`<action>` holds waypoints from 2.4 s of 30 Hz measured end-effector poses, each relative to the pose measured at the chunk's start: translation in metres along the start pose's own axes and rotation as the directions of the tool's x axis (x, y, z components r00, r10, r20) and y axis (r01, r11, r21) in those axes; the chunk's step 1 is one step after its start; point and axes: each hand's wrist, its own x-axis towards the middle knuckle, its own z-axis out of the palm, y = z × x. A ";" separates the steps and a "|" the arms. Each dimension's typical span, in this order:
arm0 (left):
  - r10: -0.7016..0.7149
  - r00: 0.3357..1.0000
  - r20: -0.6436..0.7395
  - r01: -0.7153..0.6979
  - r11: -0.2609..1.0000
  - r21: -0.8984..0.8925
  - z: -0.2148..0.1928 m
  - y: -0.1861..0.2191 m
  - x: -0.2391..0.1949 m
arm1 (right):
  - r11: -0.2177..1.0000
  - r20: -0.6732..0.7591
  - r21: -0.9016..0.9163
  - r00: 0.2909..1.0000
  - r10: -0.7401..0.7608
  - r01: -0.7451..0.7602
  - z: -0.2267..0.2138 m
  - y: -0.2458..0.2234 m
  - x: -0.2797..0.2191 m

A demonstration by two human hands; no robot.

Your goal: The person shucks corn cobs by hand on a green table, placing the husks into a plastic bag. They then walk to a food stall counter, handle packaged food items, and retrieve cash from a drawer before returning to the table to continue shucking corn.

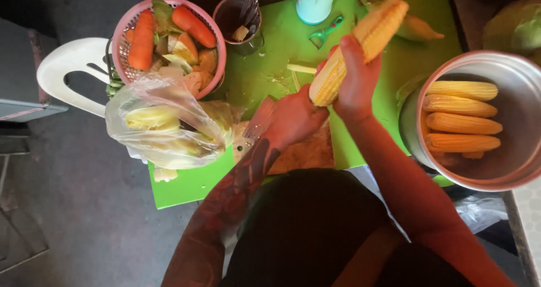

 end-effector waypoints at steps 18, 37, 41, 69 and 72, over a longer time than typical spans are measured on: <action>-0.148 0.988 0.036 0.150 0.988 -0.047 0.053 0.006 -0.024 | 0.946 0.136 -0.161 0.943 0.303 -0.280 -0.024 -0.008 -0.018; 0.080 0.980 0.185 0.085 0.670 -0.738 0.082 -0.060 -0.026 | 0.658 0.261 -0.216 0.606 0.751 -0.722 -0.103 0.047 -0.002; -0.171 0.961 0.218 0.243 0.897 -0.370 0.030 -0.039 -0.037 | 0.646 0.324 -0.039 0.602 0.730 -0.762 -0.102 0.044 0.007; -0.652 0.104 -0.751 -0.873 0.303 -0.384 -0.108 -0.163 -0.180 | -0.166 0.357 -0.712 0.556 0.751 0.682 -0.096 0.206 -0.002; -0.595 0.138 -0.792 -0.923 0.212 -0.321 -0.121 -0.168 -0.183 | 0.067 0.849 -0.475 0.437 0.297 0.877 -0.032 0.181 -0.022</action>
